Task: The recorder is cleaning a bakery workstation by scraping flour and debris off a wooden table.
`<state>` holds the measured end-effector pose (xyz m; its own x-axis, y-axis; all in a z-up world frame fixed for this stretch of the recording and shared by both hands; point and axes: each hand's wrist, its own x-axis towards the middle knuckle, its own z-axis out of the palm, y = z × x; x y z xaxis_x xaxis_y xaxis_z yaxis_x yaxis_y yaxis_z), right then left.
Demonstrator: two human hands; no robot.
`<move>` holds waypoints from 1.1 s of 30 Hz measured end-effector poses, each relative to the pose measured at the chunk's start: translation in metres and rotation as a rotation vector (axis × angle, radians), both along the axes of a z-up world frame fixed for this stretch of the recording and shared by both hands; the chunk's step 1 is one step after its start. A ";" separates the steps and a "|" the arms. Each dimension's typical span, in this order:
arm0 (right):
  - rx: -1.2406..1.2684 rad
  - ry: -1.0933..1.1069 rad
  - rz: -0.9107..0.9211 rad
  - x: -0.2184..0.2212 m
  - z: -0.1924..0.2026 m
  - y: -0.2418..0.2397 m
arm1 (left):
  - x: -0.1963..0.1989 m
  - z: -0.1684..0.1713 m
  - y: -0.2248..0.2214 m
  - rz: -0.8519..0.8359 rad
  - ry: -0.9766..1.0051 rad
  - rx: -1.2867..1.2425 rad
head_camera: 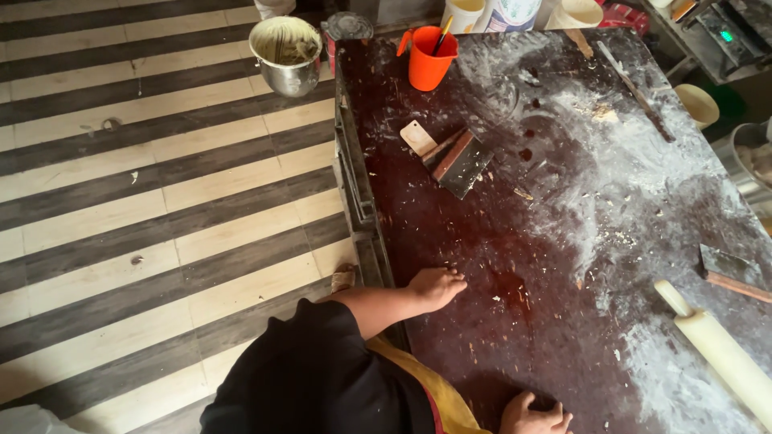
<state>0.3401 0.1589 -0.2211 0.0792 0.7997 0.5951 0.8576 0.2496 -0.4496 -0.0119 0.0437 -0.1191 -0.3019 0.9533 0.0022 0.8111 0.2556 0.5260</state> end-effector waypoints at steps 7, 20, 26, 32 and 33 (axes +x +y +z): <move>0.009 0.063 0.038 -0.001 -0.005 0.004 | 0.009 -0.026 -0.006 0.014 0.182 0.275; 0.014 -0.016 -0.013 0.001 0.000 0.003 | -0.023 0.055 -0.023 0.110 -0.217 0.246; 0.026 0.091 0.046 0.004 -0.027 0.015 | -0.041 0.038 -0.018 0.120 0.093 -0.141; 0.099 0.064 0.029 0.003 -0.013 0.005 | -0.033 0.112 -0.036 0.019 0.099 -0.504; 0.131 0.002 0.013 0.003 -0.009 0.002 | -0.038 0.119 -0.035 0.048 0.079 -0.507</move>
